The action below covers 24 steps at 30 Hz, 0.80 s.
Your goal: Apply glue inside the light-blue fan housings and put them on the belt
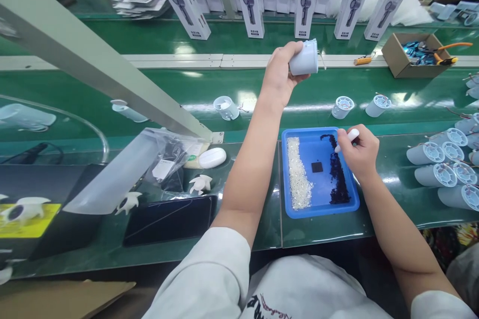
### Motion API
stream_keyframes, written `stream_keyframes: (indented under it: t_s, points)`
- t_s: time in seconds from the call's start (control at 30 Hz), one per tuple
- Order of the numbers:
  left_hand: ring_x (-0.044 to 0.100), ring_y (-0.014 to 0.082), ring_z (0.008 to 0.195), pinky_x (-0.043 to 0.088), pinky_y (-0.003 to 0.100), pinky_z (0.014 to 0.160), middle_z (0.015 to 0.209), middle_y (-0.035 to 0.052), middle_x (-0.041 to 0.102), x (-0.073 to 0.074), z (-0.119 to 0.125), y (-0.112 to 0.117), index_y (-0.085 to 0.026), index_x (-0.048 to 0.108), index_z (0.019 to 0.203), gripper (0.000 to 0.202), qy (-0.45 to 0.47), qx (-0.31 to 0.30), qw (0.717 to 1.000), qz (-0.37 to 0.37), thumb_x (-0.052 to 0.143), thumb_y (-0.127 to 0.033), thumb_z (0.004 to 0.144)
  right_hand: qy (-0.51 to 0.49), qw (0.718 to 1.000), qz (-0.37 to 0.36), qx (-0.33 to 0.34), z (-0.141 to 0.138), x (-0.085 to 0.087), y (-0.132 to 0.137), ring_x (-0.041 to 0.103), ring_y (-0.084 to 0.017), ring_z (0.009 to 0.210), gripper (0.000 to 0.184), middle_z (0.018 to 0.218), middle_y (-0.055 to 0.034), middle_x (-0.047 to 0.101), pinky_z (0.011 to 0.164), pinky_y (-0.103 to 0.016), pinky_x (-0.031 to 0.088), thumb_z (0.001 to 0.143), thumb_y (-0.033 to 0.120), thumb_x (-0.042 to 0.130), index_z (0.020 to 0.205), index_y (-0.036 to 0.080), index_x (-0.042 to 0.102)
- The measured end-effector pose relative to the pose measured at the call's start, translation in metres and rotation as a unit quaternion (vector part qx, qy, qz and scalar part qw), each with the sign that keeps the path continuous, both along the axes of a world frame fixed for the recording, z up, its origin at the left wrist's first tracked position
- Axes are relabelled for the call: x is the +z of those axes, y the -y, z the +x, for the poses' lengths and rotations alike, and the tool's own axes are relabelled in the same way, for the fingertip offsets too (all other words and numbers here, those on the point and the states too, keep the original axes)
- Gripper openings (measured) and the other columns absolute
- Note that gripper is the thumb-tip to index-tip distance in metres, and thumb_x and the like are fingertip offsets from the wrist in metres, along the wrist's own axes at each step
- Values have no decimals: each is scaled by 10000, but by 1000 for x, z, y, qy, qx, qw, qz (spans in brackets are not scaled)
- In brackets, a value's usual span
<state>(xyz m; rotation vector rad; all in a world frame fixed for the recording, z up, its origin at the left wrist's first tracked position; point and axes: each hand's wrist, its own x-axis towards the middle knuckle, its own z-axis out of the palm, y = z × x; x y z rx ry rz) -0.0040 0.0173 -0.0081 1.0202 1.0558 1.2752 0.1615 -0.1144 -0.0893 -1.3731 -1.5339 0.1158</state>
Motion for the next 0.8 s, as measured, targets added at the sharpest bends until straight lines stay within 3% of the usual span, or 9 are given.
stream_keyframes:
  t_s: [0.27, 0.43, 0.57, 0.67, 0.8]
  points:
    - [639, 170, 941, 582, 281, 777, 881, 45, 597, 1, 0, 0, -190, 488, 839, 73, 108, 5, 994, -9, 514, -227, 897, 7, 1000, -21, 21, -1, -3, -4, 392, -100, 495, 358, 512, 60, 437, 531, -265, 332, 837, 326, 607, 579, 225, 380]
    - [636, 201, 980, 580, 321, 828, 884, 59, 591, -1, -2, -1, -194, 497, 817, 97, 131, 4, 991, -11, 572, -230, 866, -9, 1000, -7, 23, -1, -1, -2, 398, -93, 488, 308, 510, 60, 465, 526, -259, 341, 831, 300, 607, 593, 216, 431]
    - [626, 217, 1065, 560, 356, 892, 913, 51, 582, -1, -3, -4, -174, 537, 925, 99, 151, -13, 988, -10, 551, -266, 894, -29, 999, 3, 38, -4, 2, 2, 410, -96, 487, 280, 513, 59, 459, 521, -261, 351, 824, 301, 611, 606, 216, 457]
    - [619, 216, 1080, 548, 374, 898, 920, 47, 570, -2, -1, -8, -148, 540, 1002, 175, 178, -21, 984, -4, 499, -302, 930, -12, 995, -27, 98, -11, 4, 6, 429, -99, 488, 256, 524, 49, 500, 520, -263, 365, 818, 297, 617, 611, 216, 488]
    - [617, 141, 910, 557, 296, 816, 881, 48, 584, -7, 8, -10, -141, 535, 932, 178, 224, -52, 973, -17, 446, -295, 948, -9, 980, -73, 183, -17, 4, 9, 486, -105, 488, 227, 552, 35, 564, 517, -264, 402, 827, 300, 621, 637, 218, 528]
